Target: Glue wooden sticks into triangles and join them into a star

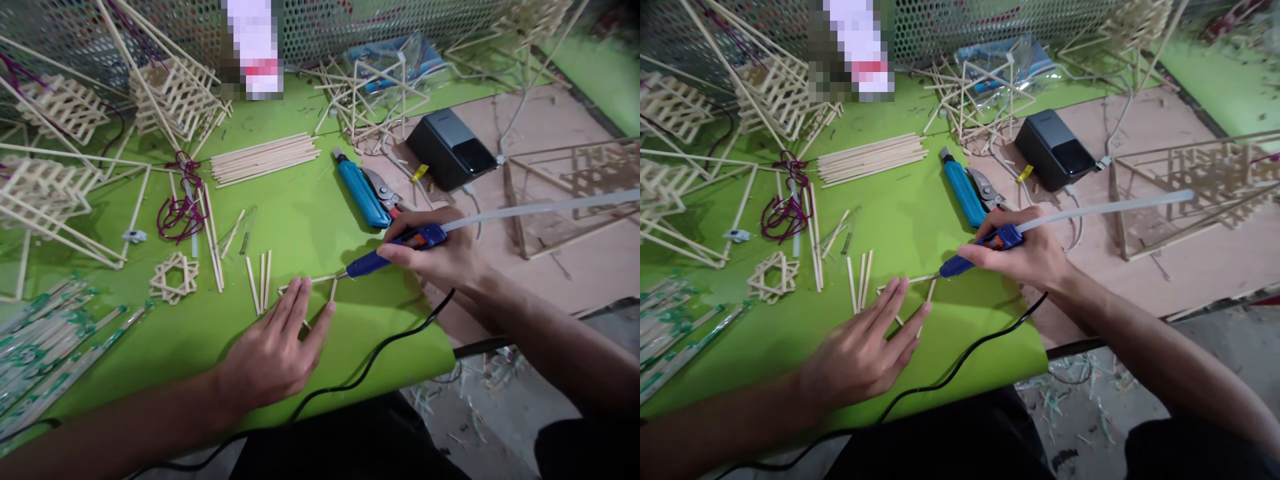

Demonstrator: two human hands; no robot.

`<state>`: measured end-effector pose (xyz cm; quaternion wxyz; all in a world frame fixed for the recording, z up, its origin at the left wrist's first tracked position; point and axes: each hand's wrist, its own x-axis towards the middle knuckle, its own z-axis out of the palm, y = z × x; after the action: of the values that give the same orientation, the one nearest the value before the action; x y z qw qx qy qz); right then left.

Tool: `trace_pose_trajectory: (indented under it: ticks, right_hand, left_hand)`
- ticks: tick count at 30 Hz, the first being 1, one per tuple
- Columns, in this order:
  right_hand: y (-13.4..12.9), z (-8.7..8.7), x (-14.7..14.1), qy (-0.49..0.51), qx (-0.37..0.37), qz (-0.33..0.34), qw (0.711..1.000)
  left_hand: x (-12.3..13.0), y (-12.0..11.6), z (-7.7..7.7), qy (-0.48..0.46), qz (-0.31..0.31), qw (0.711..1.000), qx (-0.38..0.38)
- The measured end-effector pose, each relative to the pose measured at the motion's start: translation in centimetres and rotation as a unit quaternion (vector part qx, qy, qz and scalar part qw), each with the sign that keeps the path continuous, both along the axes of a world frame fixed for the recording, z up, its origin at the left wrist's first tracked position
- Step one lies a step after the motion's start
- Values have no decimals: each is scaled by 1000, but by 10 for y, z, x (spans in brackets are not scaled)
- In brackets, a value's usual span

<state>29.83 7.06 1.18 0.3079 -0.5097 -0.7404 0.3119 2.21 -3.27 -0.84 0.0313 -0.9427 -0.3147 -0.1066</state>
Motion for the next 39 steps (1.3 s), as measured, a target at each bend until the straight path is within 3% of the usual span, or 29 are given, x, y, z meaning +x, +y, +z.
trace_pose_trajectory:
  ticks: [10,22,32,39]
  right_hand:
    - [-7,5,-4,-20,52,-7,998]
    - [-5,12,8,-54,103,77,990]
    - [-3,11,12,-78,205,160,962]
    - [-2,14,7,-65,213,183,958]
  left_hand:
    - [0,-2,-1,0,4,1000,-2]
    - [0,-1,2,2,3,1000,3]
    - [0,0,2,7,3,1000,-9]
    - [1,0,4,-2,2,1000,-5]
